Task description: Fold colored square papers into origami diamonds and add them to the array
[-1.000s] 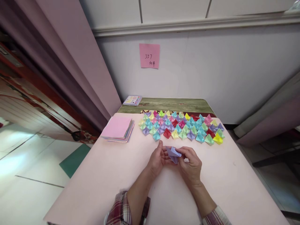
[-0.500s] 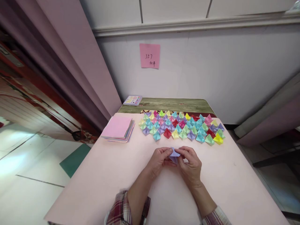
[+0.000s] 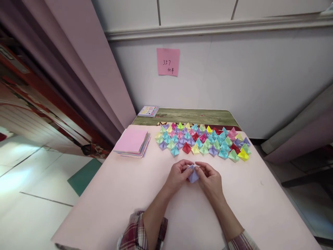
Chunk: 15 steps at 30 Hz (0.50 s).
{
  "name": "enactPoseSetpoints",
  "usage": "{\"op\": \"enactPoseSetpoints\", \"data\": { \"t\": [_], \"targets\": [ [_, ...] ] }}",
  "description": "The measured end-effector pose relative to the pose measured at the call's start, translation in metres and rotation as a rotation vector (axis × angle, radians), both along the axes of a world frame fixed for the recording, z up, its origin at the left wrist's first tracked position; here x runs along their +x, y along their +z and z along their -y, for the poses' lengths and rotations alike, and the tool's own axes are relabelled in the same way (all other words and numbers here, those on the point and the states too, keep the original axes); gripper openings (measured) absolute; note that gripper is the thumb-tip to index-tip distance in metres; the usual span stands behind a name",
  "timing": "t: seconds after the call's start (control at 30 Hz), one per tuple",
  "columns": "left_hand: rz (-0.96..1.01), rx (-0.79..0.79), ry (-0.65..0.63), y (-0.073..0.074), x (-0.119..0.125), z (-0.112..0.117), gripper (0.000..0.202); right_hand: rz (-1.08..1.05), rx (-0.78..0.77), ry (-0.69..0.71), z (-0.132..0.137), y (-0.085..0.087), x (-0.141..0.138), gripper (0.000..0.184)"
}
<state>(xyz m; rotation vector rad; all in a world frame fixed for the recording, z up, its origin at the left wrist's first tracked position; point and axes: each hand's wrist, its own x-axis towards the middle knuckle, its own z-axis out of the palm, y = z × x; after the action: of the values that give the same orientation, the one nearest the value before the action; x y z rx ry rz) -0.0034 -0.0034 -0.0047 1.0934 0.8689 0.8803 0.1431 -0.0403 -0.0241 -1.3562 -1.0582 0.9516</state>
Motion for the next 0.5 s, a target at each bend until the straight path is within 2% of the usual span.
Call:
{"op": "enactPoseSetpoints", "data": {
  "t": [0.07, 0.33, 0.5],
  "targets": [
    [-0.02, 0.029, -0.04, 0.0001, 0.0012, 0.0014, 0.036, -0.032, -0.06, 0.033, -0.0017, -0.002, 0.0003, 0.036],
    [-0.058, -0.007, -0.1, 0.0002, 0.003, 0.0019, 0.043, -0.048, -0.084, 0.085, -0.0028, -0.0013, 0.0028, 0.035],
    [0.007, -0.147, -0.196, -0.0008, 0.0044, 0.0044, 0.042, -0.143, -0.075, -0.036, -0.0034, -0.0009, 0.0038, 0.035]
  ]
}}
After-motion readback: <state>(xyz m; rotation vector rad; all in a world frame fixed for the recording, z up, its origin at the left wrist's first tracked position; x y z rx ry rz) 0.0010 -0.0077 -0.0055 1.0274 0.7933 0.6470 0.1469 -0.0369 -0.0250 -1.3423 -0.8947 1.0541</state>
